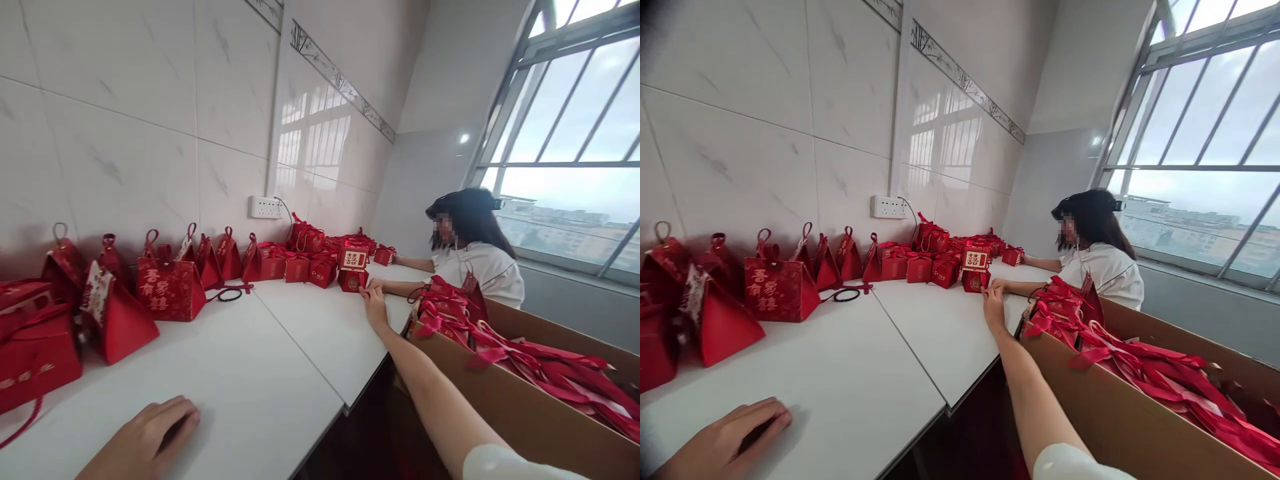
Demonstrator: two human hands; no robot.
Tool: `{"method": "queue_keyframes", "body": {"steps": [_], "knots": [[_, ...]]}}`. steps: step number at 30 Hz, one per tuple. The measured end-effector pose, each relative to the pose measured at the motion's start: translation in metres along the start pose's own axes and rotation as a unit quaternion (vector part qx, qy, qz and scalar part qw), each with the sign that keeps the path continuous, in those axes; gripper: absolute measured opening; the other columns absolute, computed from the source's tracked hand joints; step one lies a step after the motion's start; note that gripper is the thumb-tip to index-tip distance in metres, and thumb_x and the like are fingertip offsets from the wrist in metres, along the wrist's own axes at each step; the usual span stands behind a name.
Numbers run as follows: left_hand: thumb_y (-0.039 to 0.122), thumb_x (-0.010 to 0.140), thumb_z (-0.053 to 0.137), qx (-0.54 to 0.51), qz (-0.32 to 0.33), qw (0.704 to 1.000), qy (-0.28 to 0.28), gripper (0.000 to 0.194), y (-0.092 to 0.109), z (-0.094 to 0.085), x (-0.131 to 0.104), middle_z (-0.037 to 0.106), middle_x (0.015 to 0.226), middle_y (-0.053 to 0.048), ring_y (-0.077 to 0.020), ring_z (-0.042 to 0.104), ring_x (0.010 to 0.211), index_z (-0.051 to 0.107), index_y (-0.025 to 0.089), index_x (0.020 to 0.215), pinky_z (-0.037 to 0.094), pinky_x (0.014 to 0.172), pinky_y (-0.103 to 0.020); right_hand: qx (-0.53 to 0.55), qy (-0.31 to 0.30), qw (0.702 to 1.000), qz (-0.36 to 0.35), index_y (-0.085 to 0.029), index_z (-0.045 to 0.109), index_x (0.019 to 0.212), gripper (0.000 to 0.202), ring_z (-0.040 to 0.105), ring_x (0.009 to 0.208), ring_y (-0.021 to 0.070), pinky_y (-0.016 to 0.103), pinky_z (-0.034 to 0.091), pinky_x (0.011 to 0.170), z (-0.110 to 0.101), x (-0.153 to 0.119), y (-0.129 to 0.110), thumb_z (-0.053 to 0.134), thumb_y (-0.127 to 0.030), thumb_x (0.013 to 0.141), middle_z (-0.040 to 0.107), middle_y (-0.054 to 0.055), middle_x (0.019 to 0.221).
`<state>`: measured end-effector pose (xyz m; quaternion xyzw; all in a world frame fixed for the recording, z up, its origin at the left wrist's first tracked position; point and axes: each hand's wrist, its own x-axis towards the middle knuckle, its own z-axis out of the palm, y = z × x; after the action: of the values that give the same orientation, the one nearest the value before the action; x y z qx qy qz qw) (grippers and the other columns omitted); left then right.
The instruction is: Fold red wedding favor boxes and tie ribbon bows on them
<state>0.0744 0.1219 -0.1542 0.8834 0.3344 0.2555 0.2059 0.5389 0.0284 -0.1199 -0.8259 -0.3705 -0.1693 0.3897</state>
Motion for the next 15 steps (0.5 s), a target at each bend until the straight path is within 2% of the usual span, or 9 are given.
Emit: {"method": "queue_keyframes", "body": {"steps": [2, 4, 6, 8, 11, 13, 15], "knots": [[0.045, 0.083, 0.041, 0.013, -0.004, 0.999, -0.045, 0.034, 0.012, -0.008, 0.000, 0.065, 0.068, 0.001, -0.0186, 0.061, 0.069, 0.061, 0.025, 0.065, 0.047, 0.067, -0.027, 0.068, -0.038, 0.997, -0.023, -0.013, 0.060, 0.095, 0.021, 0.056, 0.102, 0.0209, 0.043, 0.044, 0.090, 0.002, -0.011, -0.017, 0.055, -0.033, 0.089, 0.060, 0.008, 0.106], [0.043, 0.085, 0.037, 0.025, -0.003, 0.998, -0.056, 0.036, 0.021, -0.014, -0.001, 0.063, 0.067, 0.000, -0.0183, 0.059, 0.069, 0.058, 0.023, 0.065, 0.045, 0.068, -0.027, 0.149, -0.097, 0.983, -0.052, -0.015, 0.061, 0.083, 0.023, 0.059, 0.090, 0.0200, 0.039, 0.046, 0.086, 0.009, -0.033, -0.045, 0.055, -0.037, 0.087, 0.064, 0.009, 0.094], [0.041, 0.087, 0.035, 0.013, -0.009, 0.998, -0.066, 0.036, 0.028, -0.019, -0.002, 0.062, 0.069, 0.000, -0.0173, 0.058, 0.070, 0.058, 0.021, 0.067, 0.043, 0.068, -0.027, 0.236, -0.170, 0.954, -0.077, -0.018, 0.060, 0.080, 0.025, 0.060, 0.077, 0.0185, 0.036, 0.049, 0.077, 0.018, -0.066, -0.085, 0.057, -0.043, 0.082, 0.065, 0.007, 0.084], [0.042, 0.088, 0.036, -0.030, -0.045, 0.996, -0.065, 0.035, 0.034, -0.022, -0.003, 0.060, 0.069, 0.000, -0.0158, 0.056, 0.068, 0.057, 0.020, 0.070, 0.042, 0.066, -0.026, 0.317, -0.240, 0.914, -0.082, -0.018, 0.059, 0.085, 0.031, 0.059, 0.065, 0.0164, 0.032, 0.050, 0.063, 0.024, -0.103, -0.134, 0.055, -0.048, 0.081, 0.065, 0.004, 0.073], [0.047, 0.087, 0.039, -0.161, -0.109, 0.981, -0.023, 0.034, 0.039, -0.024, -0.004, 0.056, 0.069, 0.001, -0.0135, 0.052, 0.064, 0.058, 0.019, 0.083, 0.041, 0.062, -0.025, 0.421, -0.336, 0.839, -0.078, -0.018, 0.058, 0.084, 0.033, 0.056, 0.058, 0.0131, 0.027, 0.047, 0.052, 0.023, -0.151, -0.208, 0.052, -0.050, 0.082, 0.064, 0.002, 0.069], [0.049, 0.086, 0.042, -0.260, -0.111, 0.959, 0.033, 0.033, 0.040, -0.026, -0.004, 0.056, 0.072, 0.001, -0.0129, 0.053, 0.066, 0.055, 0.018, 0.088, 0.043, 0.062, -0.024, 0.528, -0.407, 0.745, -0.024, -0.018, 0.058, 0.076, 0.029, 0.054, 0.054, 0.0118, 0.025, 0.042, 0.048, 0.022, -0.171, -0.248, 0.062, -0.046, 0.076, 0.061, 0.000, 0.063], [0.048, 0.086, 0.044, -0.324, -0.105, 0.936, 0.095, 0.030, 0.040, -0.027, -0.003, 0.056, 0.072, 0.001, -0.0124, 0.054, 0.066, 0.051, 0.019, 0.085, 0.044, 0.063, -0.024, 0.588, -0.453, 0.669, 0.031, -0.017, 0.056, 0.069, 0.029, 0.051, 0.049, 0.0100, 0.023, 0.038, 0.046, 0.026, -0.181, -0.274, 0.069, -0.043, 0.070, 0.058, -0.002, 0.057]]}}
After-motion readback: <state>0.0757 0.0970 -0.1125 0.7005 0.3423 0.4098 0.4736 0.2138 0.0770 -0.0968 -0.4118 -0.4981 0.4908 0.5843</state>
